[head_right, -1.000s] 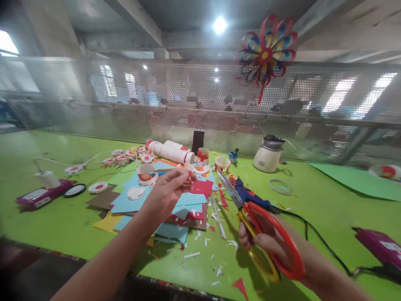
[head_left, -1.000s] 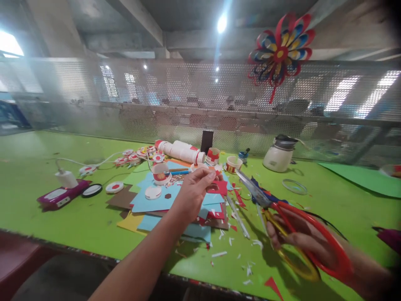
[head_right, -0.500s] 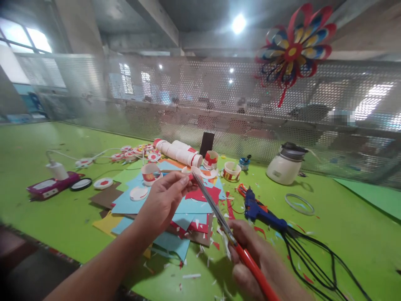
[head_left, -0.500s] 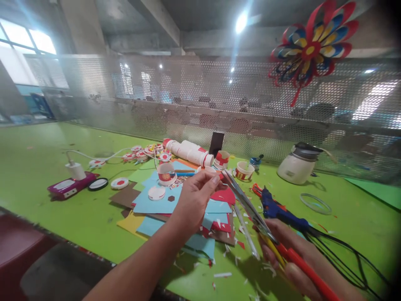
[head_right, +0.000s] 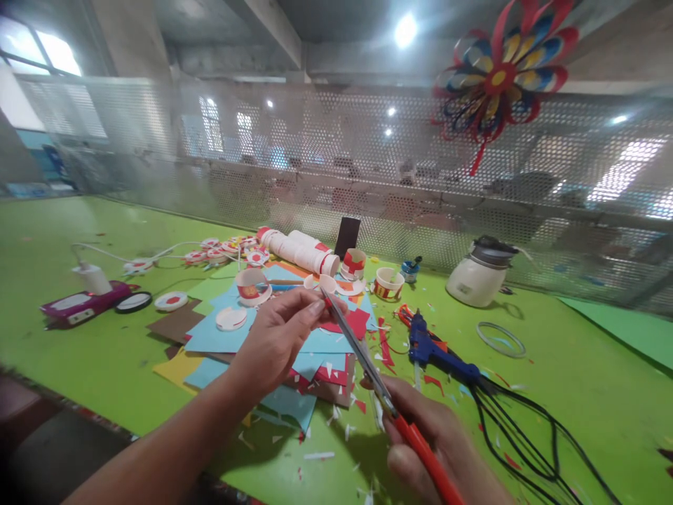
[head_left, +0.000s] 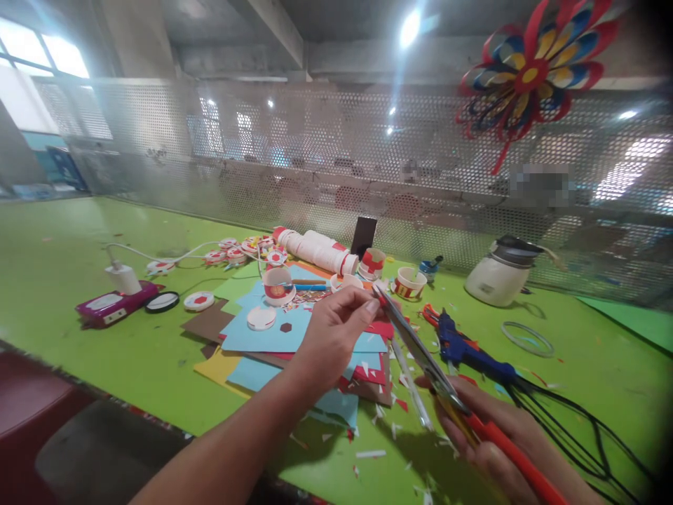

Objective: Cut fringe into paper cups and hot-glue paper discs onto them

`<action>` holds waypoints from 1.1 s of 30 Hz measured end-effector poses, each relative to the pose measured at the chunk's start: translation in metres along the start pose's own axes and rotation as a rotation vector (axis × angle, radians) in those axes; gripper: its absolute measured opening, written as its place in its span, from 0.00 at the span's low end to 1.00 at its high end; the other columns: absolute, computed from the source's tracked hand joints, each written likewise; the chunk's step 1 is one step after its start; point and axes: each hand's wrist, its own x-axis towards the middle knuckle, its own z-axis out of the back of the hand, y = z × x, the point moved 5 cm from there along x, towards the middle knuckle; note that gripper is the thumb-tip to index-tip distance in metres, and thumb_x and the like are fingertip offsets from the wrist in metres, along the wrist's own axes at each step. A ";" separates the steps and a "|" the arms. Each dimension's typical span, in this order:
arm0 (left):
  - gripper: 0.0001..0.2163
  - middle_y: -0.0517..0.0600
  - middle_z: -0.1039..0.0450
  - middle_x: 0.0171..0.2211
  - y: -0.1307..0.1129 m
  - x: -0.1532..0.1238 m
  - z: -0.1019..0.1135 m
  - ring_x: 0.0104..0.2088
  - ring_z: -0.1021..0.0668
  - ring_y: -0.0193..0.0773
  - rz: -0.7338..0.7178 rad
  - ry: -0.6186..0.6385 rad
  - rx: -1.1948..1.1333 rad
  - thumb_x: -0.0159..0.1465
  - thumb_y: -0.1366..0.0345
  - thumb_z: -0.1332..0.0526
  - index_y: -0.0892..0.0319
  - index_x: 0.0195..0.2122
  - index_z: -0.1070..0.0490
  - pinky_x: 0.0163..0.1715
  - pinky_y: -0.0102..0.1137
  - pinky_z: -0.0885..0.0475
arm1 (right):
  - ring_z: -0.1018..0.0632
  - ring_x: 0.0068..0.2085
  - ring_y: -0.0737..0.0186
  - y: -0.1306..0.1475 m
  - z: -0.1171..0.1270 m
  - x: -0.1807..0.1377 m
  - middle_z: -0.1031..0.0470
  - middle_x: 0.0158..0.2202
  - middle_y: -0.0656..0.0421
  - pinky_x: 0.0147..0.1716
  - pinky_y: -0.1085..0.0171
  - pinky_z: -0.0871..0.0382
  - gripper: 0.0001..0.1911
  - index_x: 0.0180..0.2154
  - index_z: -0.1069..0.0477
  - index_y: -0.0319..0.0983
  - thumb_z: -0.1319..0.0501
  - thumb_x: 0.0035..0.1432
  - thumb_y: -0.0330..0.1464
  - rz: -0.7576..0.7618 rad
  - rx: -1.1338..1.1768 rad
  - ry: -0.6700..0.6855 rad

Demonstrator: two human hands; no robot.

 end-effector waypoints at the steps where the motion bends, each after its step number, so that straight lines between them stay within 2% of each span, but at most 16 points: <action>1: 0.07 0.50 0.28 0.29 0.000 0.000 0.000 0.33 0.26 0.35 -0.006 0.002 -0.006 0.59 0.64 0.40 0.61 0.27 0.29 0.42 0.36 0.31 | 0.28 0.23 0.55 0.001 0.000 0.000 0.27 0.24 0.56 0.26 0.61 0.34 0.32 0.48 0.29 0.48 0.49 0.48 0.59 0.004 0.011 0.000; 7: 0.07 0.50 0.29 0.29 0.000 0.001 0.000 0.33 0.27 0.35 -0.013 0.009 0.006 0.58 0.64 0.40 0.61 0.27 0.30 0.42 0.36 0.31 | 0.28 0.23 0.54 0.004 0.001 -0.001 0.31 0.19 0.57 0.25 0.60 0.35 0.33 0.47 0.29 0.49 0.51 0.49 0.59 0.018 -0.071 0.001; 13: 0.07 0.50 0.30 0.28 0.000 0.000 0.001 0.31 0.28 0.34 -0.026 -0.016 0.055 0.59 0.65 0.41 0.61 0.27 0.30 0.39 0.34 0.32 | 0.24 0.33 0.46 0.005 -0.001 0.000 0.25 0.26 0.53 0.36 0.57 0.31 0.36 0.50 0.30 0.46 0.51 0.48 0.59 0.026 -0.090 -0.038; 18: 0.07 0.49 0.30 0.27 0.000 0.000 0.002 0.31 0.29 0.33 -0.035 -0.037 0.084 0.59 0.64 0.41 0.61 0.26 0.31 0.38 0.33 0.32 | 0.24 0.27 0.45 0.004 -0.003 0.000 0.25 0.24 0.55 0.29 0.55 0.29 0.34 0.54 0.35 0.51 0.49 0.48 0.57 0.016 -0.107 -0.008; 25: 0.07 0.50 0.31 0.27 -0.002 -0.001 0.001 0.30 0.29 0.33 -0.059 -0.023 0.139 0.59 0.63 0.41 0.62 0.28 0.30 0.36 0.33 0.32 | 0.25 0.24 0.52 0.004 -0.002 -0.005 0.27 0.21 0.56 0.25 0.62 0.31 0.35 0.54 0.33 0.43 0.49 0.52 0.55 0.077 -0.154 -0.059; 30: 0.07 0.50 0.32 0.27 -0.004 -0.002 -0.001 0.30 0.29 0.32 -0.082 0.001 0.125 0.60 0.65 0.42 0.64 0.28 0.31 0.37 0.33 0.32 | 0.31 0.19 0.62 -0.002 -0.007 -0.006 0.33 0.18 0.61 0.18 0.67 0.38 0.31 0.51 0.30 0.41 0.50 0.55 0.54 0.182 -0.160 -0.152; 33: 0.07 0.49 0.32 0.27 -0.005 -0.003 -0.003 0.30 0.29 0.32 -0.088 0.019 0.134 0.61 0.65 0.43 0.64 0.28 0.32 0.38 0.34 0.31 | 0.34 0.18 0.64 -0.008 -0.011 -0.007 0.37 0.17 0.62 0.17 0.67 0.43 0.31 0.48 0.28 0.39 0.52 0.56 0.54 0.202 -0.143 -0.209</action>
